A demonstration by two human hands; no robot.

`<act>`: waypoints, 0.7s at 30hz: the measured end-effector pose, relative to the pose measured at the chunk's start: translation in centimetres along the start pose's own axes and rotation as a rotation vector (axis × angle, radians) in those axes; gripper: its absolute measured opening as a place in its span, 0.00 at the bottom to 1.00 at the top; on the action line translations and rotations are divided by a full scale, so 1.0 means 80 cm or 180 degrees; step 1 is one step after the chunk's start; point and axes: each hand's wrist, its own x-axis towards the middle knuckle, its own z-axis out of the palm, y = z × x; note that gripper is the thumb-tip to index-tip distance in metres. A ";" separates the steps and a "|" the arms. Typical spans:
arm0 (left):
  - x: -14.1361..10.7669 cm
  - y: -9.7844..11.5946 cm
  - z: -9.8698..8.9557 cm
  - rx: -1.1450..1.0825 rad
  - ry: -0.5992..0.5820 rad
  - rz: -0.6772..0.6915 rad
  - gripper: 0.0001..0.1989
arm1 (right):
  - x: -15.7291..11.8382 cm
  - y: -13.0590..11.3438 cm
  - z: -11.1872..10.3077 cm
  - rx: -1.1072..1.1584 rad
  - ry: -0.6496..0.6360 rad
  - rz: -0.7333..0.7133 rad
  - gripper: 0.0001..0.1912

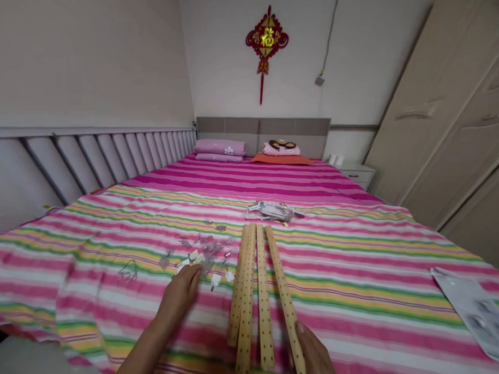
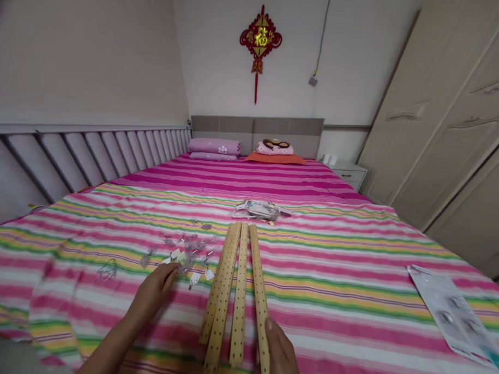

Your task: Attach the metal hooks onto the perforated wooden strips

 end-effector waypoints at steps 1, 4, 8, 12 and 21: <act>-0.007 -0.001 0.003 0.0175 -0.0062 -0.0077 0.13 | 0.003 -0.005 0.006 0.0084 -0.0107 0.0181 0.27; -0.019 0.003 0.010 0.0634 -0.0112 -0.0349 0.14 | 0.010 -0.015 0.020 0.0315 -0.0500 0.0624 0.27; -0.023 0.015 0.018 0.0810 -0.0057 -0.0524 0.15 | 0.009 -0.017 0.020 0.0033 -0.0382 0.0221 0.24; -0.027 0.023 0.029 0.0598 -0.0212 -0.0509 0.14 | 0.006 -0.008 0.019 -0.0422 -0.0569 -0.0297 0.29; -0.045 0.023 0.027 -0.0054 0.0160 -0.0780 0.20 | 0.025 0.017 0.031 -0.0952 -0.0915 -0.1078 0.26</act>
